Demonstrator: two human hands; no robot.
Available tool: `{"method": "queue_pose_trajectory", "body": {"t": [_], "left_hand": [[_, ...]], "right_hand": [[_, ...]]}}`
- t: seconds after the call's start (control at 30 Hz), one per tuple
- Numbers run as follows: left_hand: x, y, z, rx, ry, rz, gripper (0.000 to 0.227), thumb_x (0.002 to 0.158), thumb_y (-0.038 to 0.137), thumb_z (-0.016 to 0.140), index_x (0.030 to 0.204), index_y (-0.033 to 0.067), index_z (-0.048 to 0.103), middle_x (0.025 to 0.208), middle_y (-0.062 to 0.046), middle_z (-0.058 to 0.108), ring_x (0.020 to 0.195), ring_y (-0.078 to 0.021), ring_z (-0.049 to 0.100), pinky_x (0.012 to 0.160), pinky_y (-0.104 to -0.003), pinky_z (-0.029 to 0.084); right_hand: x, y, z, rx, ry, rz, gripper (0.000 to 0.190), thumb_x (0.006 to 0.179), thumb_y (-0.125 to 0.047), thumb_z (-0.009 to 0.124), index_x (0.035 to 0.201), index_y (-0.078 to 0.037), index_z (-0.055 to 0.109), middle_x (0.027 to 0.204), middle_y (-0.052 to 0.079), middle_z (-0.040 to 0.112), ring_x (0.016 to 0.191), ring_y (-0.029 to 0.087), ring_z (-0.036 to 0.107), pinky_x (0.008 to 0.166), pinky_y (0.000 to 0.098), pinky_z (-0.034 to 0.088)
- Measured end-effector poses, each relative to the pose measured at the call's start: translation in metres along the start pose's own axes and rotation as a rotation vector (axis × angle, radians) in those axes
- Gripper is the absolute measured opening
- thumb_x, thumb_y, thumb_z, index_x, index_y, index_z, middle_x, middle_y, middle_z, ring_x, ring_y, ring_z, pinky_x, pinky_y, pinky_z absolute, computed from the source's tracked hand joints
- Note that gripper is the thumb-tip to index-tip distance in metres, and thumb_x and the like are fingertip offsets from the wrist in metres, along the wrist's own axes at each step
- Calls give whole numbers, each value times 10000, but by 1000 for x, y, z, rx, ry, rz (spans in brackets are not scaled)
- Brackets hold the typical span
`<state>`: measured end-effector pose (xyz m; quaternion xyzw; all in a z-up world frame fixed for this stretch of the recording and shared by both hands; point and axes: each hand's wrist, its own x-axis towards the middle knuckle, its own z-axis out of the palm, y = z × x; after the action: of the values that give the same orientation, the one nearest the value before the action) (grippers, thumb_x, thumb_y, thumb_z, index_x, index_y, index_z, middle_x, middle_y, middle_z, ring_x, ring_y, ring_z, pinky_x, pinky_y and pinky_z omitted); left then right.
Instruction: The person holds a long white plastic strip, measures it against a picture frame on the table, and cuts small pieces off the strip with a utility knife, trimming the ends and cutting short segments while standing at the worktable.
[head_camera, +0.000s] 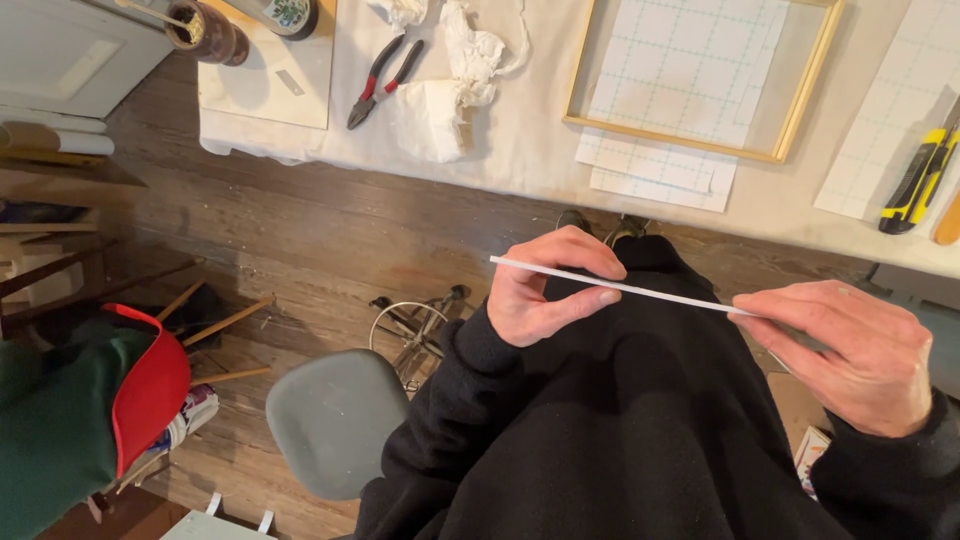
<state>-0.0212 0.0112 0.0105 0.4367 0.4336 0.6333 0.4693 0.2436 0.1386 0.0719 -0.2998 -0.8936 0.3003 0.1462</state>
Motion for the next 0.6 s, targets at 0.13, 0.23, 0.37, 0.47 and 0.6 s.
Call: {"method": "queue_pose_trajectory", "body": {"t": [0.13, 0.23, 0.37, 0.47, 0.6], "left_hand": [[-4, -14, 0, 29, -20, 34, 157, 933, -74, 782, 1052, -7, 703, 1021, -150, 735, 966, -179, 716, 892, -306, 587], [-4, -19, 7, -166, 68, -100, 183, 939, -38, 798, 1028, 27, 651, 1050, -127, 753, 943, -161, 743, 875, -292, 610], [7, -17, 11, -259, 114, -134, 239, 909, -29, 806, 1054, 50, 634, 1013, -102, 743, 990, -166, 747, 894, -316, 623], [11, -17, 10, -117, 68, -137, 193, 908, -52, 789, 1068, -2, 693, 1023, -120, 742, 942, -166, 728, 884, -312, 598], [11, -29, 9, -130, 97, -100, 148, 928, -82, 774, 1051, -17, 724, 1048, -121, 728, 937, -170, 702, 913, -318, 573]], "right_hand": [[3, 2, -1, 8, -22, 3, 227, 817, -86, 834, 1026, -30, 766, 978, 78, 754, 891, 202, 738, 769, 292, 573], [1, 8, -3, 8, -17, 20, 218, 822, -88, 837, 1022, -34, 769, 975, 76, 754, 881, 201, 736, 725, 272, 568], [3, 18, -6, 47, -25, 24, 238, 835, -102, 841, 1057, -50, 771, 991, 60, 756, 830, 169, 735, 720, 251, 568], [3, 23, -7, 53, -36, 29, 239, 840, -109, 839, 1063, -59, 769, 994, 58, 756, 840, 171, 735, 732, 256, 569], [10, 31, -8, 69, -23, 46, 250, 844, -119, 832, 1078, -61, 765, 1019, 64, 756, 860, 177, 738, 747, 261, 573]]}}
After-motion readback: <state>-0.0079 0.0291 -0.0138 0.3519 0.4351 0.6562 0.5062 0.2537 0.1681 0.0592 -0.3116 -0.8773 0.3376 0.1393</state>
